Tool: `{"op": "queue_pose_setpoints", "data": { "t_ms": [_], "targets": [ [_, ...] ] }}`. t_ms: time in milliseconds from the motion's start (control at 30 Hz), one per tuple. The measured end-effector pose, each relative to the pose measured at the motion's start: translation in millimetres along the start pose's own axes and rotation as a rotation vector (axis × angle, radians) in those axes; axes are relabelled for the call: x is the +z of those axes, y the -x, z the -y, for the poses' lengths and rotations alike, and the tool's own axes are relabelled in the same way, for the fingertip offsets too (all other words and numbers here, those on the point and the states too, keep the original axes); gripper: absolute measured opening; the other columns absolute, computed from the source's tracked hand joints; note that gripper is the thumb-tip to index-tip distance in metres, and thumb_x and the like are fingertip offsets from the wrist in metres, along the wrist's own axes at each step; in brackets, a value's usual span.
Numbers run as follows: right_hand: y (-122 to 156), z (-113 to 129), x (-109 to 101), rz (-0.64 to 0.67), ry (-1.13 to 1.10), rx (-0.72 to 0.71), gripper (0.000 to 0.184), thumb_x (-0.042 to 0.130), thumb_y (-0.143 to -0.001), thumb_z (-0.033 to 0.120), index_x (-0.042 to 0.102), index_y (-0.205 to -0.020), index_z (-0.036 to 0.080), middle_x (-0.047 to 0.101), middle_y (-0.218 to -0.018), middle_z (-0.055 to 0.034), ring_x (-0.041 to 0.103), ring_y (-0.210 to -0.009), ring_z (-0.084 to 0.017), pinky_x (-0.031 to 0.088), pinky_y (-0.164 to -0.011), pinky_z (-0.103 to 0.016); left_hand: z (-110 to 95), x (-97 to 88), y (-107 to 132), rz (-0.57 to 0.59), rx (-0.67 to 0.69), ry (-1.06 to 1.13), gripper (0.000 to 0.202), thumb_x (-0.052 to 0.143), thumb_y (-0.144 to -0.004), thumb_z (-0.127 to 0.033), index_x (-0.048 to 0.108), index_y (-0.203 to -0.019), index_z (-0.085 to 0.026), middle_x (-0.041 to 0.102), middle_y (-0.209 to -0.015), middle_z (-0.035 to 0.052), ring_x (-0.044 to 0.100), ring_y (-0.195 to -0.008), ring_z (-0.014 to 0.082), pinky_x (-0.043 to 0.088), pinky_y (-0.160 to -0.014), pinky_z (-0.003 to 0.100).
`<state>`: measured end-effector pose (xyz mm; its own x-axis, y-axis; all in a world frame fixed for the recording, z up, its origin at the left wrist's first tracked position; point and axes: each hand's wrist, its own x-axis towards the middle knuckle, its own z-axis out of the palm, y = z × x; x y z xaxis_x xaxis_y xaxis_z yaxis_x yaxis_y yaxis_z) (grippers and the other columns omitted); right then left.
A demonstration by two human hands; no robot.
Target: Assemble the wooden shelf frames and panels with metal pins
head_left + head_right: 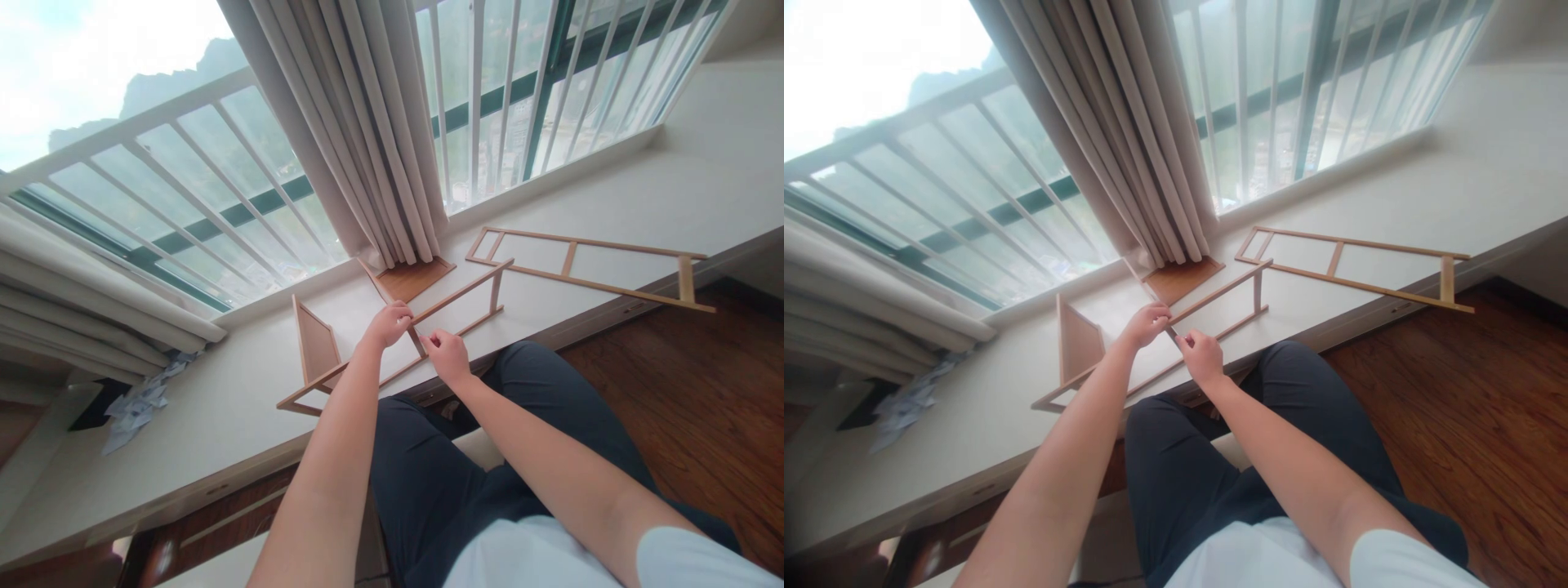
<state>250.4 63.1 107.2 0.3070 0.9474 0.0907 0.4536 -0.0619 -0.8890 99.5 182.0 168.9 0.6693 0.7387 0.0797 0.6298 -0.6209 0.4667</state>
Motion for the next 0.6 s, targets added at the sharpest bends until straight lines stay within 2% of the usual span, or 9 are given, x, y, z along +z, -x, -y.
{"op": "queue_pose_setpoints", "data": {
  "t_ms": [100,200,333,433,600],
  "targets": [
    [-0.8,0.2,1.5,0.015,-0.153,0.03,0.038,0.063,-0.09,0.043,0.055,-0.059,0.022,0.06,-0.054,0.0,0.048,-0.057,-0.015,0.034,-0.062,-0.028,-1.1,-0.5,0.1,0.004,-0.004,-0.006,0.031,0.045,-0.084,-0.02,0.075,-0.08,-0.018,0.069,-0.097,0.0077,0.064,-0.093,0.0217,0.052,-0.093,0.034],
    [-2.7,1.5,5.4,0.059,-0.365,0.138,0.041,0.065,-0.085,0.045,0.053,-0.053,0.022,0.055,-0.047,0.0011,0.046,-0.05,-0.013,0.036,-0.057,-0.027,-2.1,-1.2,0.3,0.006,-0.004,-0.005,0.031,0.045,-0.084,-0.02,0.075,-0.08,-0.018,0.068,-0.098,0.0078,0.064,-0.093,0.0217,0.053,-0.093,0.034],
    [-5.5,4.6,9.5,0.149,-0.696,0.363,0.037,0.073,-0.075,0.049,0.058,-0.057,0.02,0.049,-0.041,0.0034,0.035,-0.039,-0.009,0.026,-0.043,-0.026,-2.3,-1.4,0.2,0.008,-0.001,-0.001,0.03,0.045,-0.085,-0.02,0.075,-0.079,-0.018,0.068,-0.097,0.0077,0.064,-0.093,0.0212,0.053,-0.094,0.033],
    [-5.7,7.4,8.9,0.181,-0.846,0.468,0.035,0.078,-0.071,0.047,0.06,-0.061,0.018,0.048,-0.04,0.0045,0.031,-0.035,-0.007,0.019,-0.038,-0.024,-2.4,-1.4,0.0,0.007,-0.001,0.002,0.03,0.045,-0.085,-0.02,0.074,-0.08,-0.018,0.068,-0.098,0.0074,0.064,-0.093,0.0211,0.052,-0.094,0.033],
    [-4.3,12.8,5.1,0.239,-1.013,0.618,0.029,0.079,-0.076,0.037,0.061,-0.069,0.016,0.046,-0.041,0.0061,0.031,-0.037,-0.005,0.017,-0.036,-0.02,-4.3,-2.5,0.6,0.01,-0.007,0.011,0.028,0.045,-0.084,-0.02,0.073,-0.078,-0.018,0.067,-0.096,0.0067,0.064,-0.092,0.0207,0.052,-0.093,0.033]
  ]
}}
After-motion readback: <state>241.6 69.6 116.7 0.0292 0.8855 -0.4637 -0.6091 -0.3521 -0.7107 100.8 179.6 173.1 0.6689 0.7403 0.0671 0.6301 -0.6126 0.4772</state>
